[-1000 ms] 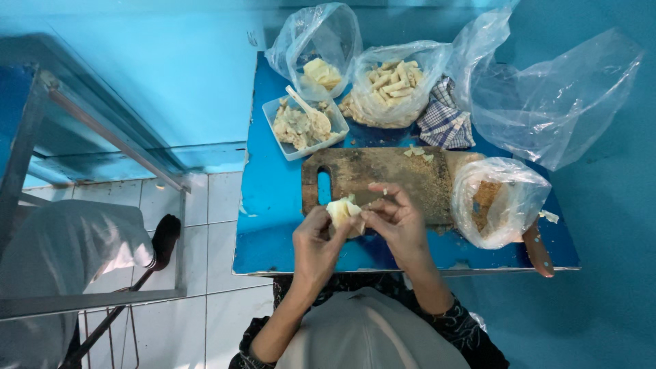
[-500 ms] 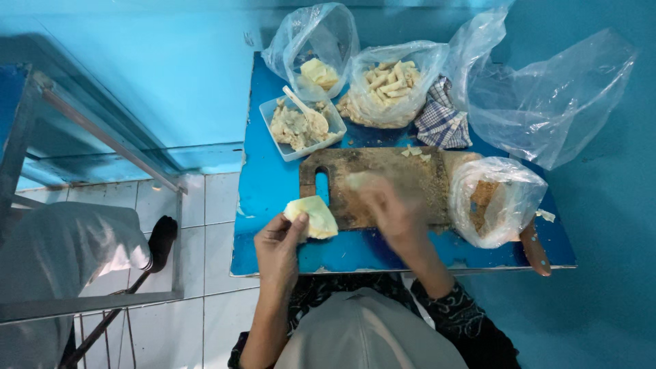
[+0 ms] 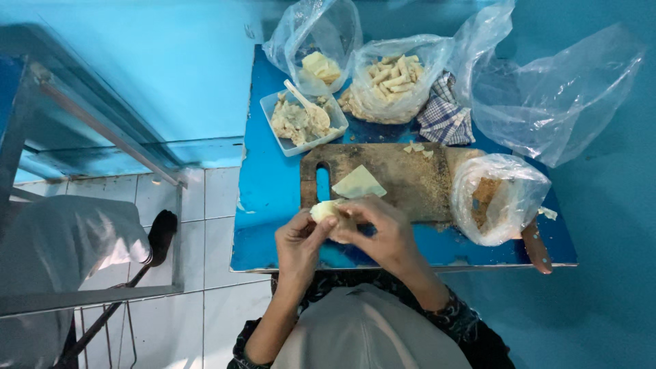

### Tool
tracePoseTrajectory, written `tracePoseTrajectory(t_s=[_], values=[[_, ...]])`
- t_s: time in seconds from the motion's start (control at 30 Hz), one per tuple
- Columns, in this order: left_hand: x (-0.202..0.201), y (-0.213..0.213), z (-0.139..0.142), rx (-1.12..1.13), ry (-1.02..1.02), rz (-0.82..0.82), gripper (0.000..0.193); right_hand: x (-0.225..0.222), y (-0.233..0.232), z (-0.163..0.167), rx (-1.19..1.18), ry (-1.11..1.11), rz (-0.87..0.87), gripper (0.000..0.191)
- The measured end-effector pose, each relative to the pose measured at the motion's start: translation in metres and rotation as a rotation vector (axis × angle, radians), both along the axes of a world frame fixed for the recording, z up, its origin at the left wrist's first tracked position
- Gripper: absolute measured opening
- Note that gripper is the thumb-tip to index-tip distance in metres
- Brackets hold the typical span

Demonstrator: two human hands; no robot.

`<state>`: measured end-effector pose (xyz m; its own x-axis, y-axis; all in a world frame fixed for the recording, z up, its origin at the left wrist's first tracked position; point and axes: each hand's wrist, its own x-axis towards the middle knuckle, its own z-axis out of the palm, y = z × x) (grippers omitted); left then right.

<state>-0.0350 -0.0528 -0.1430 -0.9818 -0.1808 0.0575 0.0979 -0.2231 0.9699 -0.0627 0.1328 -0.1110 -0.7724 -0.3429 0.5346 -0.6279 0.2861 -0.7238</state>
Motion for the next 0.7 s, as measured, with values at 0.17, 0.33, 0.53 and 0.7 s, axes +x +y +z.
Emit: tracePoseTrajectory(t_s=[0.17, 0.33, 0.53, 0.7], values=[[-0.002, 0.004, -0.001, -0.089, 0.062, -0.003, 0.011, -0.025, 0.012, -0.029, -0.513, -0.71, 0.063, 0.011], [-0.002, -0.002, 0.014, 0.012, -0.07, 0.061, 0.018, -0.031, 0.028, -0.041, -0.98, -1.04, 0.094, 0.014], [-0.001, -0.025, 0.035, -0.654, 0.04, 0.367, 0.045, -0.047, 0.06, -0.015, -1.183, -0.974, 0.035, 0.022], [0.003, -0.024, 0.043, -1.146, 0.132, 0.405, 0.037, -0.037, 0.041, -0.001, -0.104, -0.173, -0.3, 0.012]])
